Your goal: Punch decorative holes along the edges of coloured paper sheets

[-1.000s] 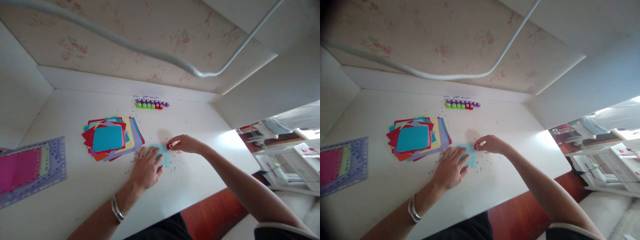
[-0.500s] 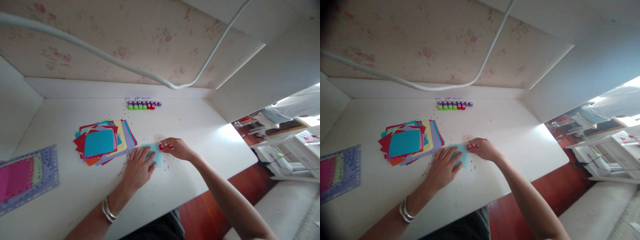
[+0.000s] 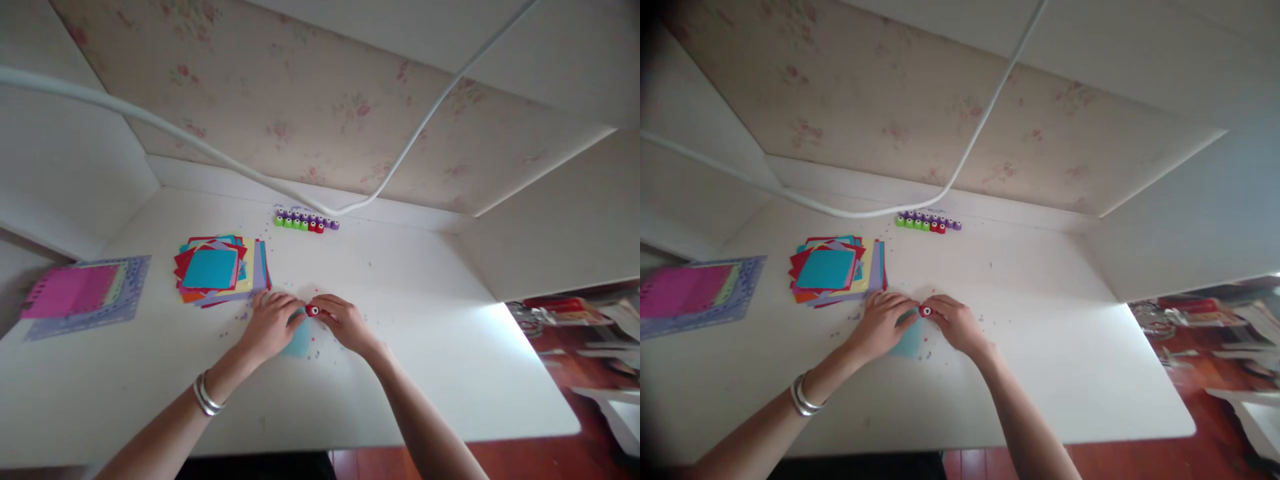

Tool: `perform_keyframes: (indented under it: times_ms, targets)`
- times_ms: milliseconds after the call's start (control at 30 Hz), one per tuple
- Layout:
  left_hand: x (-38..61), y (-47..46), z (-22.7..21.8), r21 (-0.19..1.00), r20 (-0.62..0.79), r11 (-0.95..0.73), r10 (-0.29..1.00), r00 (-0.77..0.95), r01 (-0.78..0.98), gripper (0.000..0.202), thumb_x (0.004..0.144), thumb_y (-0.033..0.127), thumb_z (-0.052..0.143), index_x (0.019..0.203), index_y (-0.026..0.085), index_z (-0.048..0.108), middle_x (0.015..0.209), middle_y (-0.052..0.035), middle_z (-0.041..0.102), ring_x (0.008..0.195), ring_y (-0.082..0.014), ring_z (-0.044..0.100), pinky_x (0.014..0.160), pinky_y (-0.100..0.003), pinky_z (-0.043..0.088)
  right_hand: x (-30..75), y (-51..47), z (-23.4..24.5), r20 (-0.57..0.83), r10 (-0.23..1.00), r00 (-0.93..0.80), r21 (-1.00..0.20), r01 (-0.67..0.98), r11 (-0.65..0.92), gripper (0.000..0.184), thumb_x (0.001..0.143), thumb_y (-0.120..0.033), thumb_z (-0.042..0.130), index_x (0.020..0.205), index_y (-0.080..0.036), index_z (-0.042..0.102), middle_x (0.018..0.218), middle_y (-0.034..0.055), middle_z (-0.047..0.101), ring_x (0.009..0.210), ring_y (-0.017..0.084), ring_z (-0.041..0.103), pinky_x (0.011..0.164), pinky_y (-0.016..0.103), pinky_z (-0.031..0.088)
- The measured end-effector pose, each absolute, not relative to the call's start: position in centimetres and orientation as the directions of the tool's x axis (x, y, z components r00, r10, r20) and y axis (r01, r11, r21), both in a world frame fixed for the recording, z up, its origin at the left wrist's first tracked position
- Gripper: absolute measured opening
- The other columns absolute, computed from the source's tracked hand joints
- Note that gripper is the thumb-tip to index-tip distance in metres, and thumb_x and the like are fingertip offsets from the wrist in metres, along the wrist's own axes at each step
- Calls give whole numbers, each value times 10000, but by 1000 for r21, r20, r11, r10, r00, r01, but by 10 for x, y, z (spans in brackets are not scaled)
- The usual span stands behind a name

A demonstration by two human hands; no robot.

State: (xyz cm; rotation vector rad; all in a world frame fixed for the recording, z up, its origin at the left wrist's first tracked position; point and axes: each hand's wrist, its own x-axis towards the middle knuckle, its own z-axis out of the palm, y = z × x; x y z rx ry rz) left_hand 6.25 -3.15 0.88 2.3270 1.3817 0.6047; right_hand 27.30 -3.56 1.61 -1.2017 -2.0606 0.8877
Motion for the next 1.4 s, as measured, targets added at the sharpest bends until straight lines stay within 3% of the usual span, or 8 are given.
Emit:
perform_keyframes:
  times_ms: [233,367,533,633,733,967,1167,1400]
  targets:
    - [72,-21,11,635,-16,-281,927,375,720,125,853,252,591,829,259,714,871,7,746,883,-192,663,965,-385,339,283,-33,13,131,926,-354,-825,480,300,218,902,-189,539,1066,-256,668,1099,45,664,1002,177,614,867,299,483]
    - [65,-15,13,622,-38,-295,914,404,725,126,854,271,589,830,248,711,839,10,746,828,-170,676,863,-325,399,284,-37,2,11,980,-199,-915,394,90,261,868,-227,577,1117,-238,653,1095,60,661,853,169,629,755,303,513]
    - [56,-8,17,554,27,-384,895,445,739,157,884,258,544,858,239,697,917,-13,727,910,-187,656,857,-341,411,271,-53,-1,-231,966,-116,-961,-129,-246,280,870,-382,612,1070,-198,680,891,34,675,700,121,602,720,278,519]
    - [51,-8,17,459,156,-473,876,456,752,151,892,250,545,936,248,690,978,-26,706,957,-204,638,916,-394,395,258,-60,2,-312,946,-91,-826,-466,-317,242,845,-398,658,944,-182,704,844,21,663,609,80,577,653,223,515]
    - [48,-12,19,422,287,-549,836,468,722,156,898,257,545,963,232,685,967,-47,688,937,-204,628,903,-394,424,245,-65,5,-418,905,-72,-685,-630,-366,246,822,-399,694,921,-173,699,851,21,674,591,63,589,636,195,529]
    - [48,-34,41,633,367,-561,825,431,534,173,932,276,506,966,212,664,909,-45,659,905,-181,602,842,-337,482,222,-74,21,-417,903,-103,-585,-730,-353,196,850,-317,676,970,-163,695,878,13,689,635,63,610,674,194,539]
    - [41,-44,46,664,429,-588,806,408,462,169,933,254,500,986,212,655,902,-57,654,872,-183,600,818,-349,497,210,-74,25,-400,896,-194,-503,-771,-392,215,839,-267,679,1032,-172,684,881,17,702,675,85,628,736,224,532]
    - [31,-45,40,683,403,-561,824,399,469,167,932,243,493,987,216,649,899,-54,650,869,-181,604,809,-338,501,200,-71,17,-369,897,-245,-501,-760,-413,229,847,-286,673,1064,-213,674,860,-5,692,681,81,621,752,226,532]
